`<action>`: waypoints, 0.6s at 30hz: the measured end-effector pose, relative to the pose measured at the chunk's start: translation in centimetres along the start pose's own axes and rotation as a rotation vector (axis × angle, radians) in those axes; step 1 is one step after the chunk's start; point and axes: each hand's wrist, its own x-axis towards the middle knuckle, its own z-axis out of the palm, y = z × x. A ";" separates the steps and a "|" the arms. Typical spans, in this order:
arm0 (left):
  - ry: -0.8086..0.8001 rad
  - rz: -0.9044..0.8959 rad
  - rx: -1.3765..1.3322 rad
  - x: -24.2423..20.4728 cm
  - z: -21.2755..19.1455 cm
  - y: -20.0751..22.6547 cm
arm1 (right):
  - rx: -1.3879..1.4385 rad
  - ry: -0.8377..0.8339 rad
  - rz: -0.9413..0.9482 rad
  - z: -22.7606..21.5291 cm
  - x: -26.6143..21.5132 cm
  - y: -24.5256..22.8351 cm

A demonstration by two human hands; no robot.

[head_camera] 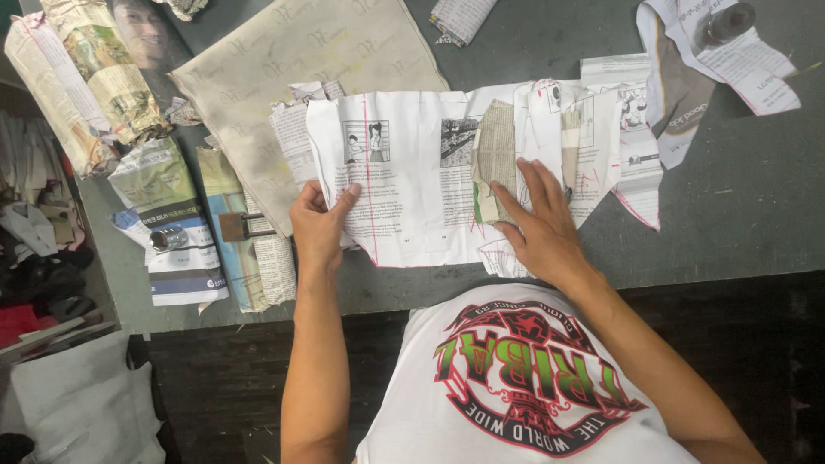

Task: The person folds multiple newspaper sheets and printed papers on a cluttered table, aligning edges and pressing folds. They handle rolled newspapers, a canvas bag, and scattered paper pieces, repeatedly folding and stacking them.

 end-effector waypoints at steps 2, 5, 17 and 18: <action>0.057 0.008 -0.002 0.1 -0.1 -0.8 | 0.000 0.000 -0.002 0.0 0.0 0.0; 0.138 0.008 -0.036 0.3 -0.6 -1.7 | 0.008 -0.004 0.000 0.0 0.0 0.0; 0.213 0.063 0.206 0.1 -2.7 -0.3 | 0.003 0.005 -0.015 0.0 0.0 0.1; 0.212 0.109 0.312 -0.1 -2.9 -0.1 | 0.008 0.005 -0.012 0.0 -0.1 0.1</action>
